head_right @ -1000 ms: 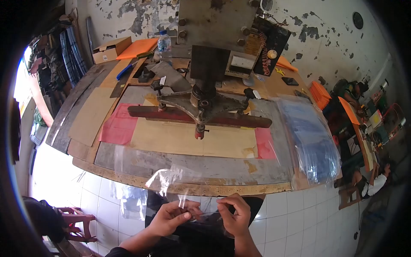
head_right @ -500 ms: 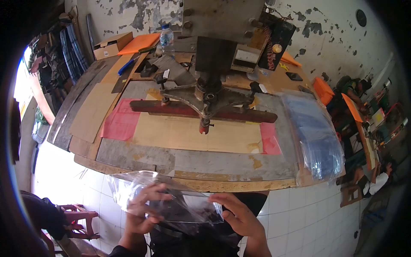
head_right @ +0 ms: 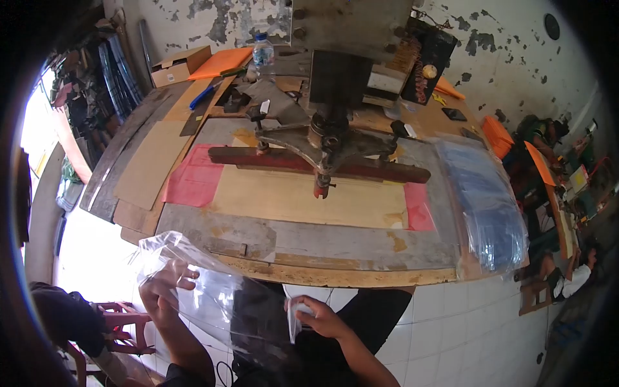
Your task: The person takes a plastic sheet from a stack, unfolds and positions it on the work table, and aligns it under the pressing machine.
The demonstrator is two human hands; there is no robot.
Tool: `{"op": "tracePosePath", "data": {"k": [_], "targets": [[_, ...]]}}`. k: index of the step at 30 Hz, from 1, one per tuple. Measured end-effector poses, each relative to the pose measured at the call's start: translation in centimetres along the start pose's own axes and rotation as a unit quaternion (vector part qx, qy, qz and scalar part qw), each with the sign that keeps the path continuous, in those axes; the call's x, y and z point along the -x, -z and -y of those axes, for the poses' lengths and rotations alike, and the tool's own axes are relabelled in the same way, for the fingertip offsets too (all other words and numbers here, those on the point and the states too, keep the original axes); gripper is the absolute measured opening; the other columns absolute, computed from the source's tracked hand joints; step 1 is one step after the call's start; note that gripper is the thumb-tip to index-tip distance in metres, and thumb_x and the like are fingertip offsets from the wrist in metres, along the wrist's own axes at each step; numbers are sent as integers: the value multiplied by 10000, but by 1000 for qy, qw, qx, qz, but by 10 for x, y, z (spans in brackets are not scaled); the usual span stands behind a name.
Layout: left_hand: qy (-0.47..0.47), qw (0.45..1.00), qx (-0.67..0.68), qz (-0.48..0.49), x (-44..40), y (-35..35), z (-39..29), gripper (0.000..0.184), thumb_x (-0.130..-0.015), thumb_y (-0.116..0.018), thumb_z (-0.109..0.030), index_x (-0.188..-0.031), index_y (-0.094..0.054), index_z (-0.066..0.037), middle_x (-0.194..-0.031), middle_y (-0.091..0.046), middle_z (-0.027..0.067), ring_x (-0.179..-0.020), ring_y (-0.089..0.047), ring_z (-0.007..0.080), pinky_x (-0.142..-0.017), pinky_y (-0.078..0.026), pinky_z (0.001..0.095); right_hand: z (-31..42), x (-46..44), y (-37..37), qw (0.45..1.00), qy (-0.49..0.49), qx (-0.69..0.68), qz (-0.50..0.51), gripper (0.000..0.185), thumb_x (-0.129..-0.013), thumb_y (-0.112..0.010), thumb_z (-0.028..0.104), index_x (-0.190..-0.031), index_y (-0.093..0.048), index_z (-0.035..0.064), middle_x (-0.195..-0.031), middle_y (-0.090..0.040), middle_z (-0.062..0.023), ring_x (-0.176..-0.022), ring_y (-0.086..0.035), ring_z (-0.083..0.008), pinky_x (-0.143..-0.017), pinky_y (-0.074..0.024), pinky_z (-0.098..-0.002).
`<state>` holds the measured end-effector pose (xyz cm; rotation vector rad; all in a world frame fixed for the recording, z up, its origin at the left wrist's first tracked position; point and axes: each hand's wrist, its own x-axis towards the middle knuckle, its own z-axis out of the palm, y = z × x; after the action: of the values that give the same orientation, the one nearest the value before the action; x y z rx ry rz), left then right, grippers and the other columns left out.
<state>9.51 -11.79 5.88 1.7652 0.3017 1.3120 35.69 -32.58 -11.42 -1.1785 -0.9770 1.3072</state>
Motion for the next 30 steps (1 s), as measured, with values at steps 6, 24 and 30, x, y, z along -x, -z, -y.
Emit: {"op": "tracePosePath", "data": {"k": [6, 24, 30], "targets": [[16, 990, -115, -75, -17, 50, 0, 411, -976, -734, -484, -807, -678, -113, -630, -722, 19, -727, -756, 210, -926, -489, 430, 43, 28, 29, 998, -35, -16, 59, 174, -1084, -615, 149, -986, -653, 9, -963, -694, -47, -908, -651, -120, -854, -526, -285], [-231, 887, -378, -134, -19, -39, -3, 302, -822, -872, -363, -926, -709, -131, -1028, -708, 120, -1000, -700, 300, -796, -554, 382, 111, 99, 45, 961, -167, 183, -123, 108, -1062, -628, 76, -1150, -640, 16, -787, -631, -19, -636, -579, -83, -581, -461, -235], [-272, 907, -320, 41, -22, -49, -10, 327, -862, -843, -266, -1032, -631, -85, -1061, -804, 95, -912, -801, 224, -590, -557, 234, 136, 100, 43, 910, -198, 338, -134, 155, -995, -720, 121, -1107, -704, 16, -798, -727, -42, -730, -692, -116, -649, -530, -285]]}}
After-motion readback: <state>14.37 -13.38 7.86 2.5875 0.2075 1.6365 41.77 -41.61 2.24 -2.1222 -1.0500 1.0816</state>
